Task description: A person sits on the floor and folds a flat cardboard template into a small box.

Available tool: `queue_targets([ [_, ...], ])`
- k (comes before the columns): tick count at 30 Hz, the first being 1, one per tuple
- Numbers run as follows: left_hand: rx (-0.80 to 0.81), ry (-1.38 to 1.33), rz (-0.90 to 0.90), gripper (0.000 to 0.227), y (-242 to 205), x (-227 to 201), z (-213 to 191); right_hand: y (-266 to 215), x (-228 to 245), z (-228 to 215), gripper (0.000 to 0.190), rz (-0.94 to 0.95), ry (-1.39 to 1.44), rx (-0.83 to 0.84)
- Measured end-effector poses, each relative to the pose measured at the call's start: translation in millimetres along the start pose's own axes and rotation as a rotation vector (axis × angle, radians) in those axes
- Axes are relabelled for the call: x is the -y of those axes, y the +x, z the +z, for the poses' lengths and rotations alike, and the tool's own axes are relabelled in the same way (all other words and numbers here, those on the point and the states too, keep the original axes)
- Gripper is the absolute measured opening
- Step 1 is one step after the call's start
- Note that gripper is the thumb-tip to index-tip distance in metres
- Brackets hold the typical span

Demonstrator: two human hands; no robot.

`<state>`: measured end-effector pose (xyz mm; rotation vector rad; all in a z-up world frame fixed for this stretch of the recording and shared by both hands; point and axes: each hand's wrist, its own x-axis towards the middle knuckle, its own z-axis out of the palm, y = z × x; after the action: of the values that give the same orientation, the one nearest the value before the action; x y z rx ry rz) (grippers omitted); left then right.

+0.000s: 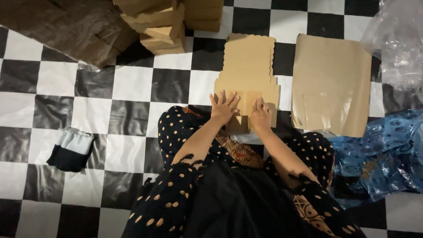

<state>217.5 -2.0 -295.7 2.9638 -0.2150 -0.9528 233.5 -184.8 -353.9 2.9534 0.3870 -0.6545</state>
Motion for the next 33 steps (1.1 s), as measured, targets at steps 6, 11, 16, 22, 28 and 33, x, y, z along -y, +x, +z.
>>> queue_targets([
  [6,0.002,-0.127,-0.229,0.061,7,-3,-20,30,4,-32,0.061,0.14,0.211,-0.008],
  [11,-0.254,-0.537,-0.428,0.102,52,9,0,122,-37,33,0.064,0.468,0.728,-0.418],
  [16,-0.398,-0.741,-0.516,0.094,91,29,21,194,-67,80,0.044,0.669,0.78,-0.423],
  [22,-0.55,-0.854,-0.625,0.068,108,35,46,162,-61,32,0.041,0.677,0.857,-0.256],
  [28,-0.66,-0.965,-0.629,0.048,97,36,46,131,-55,8,0.046,0.572,0.868,-0.239],
  [33,-0.591,-1.448,-0.58,0.051,113,24,67,136,-69,63,0.04,0.556,0.994,-0.293],
])
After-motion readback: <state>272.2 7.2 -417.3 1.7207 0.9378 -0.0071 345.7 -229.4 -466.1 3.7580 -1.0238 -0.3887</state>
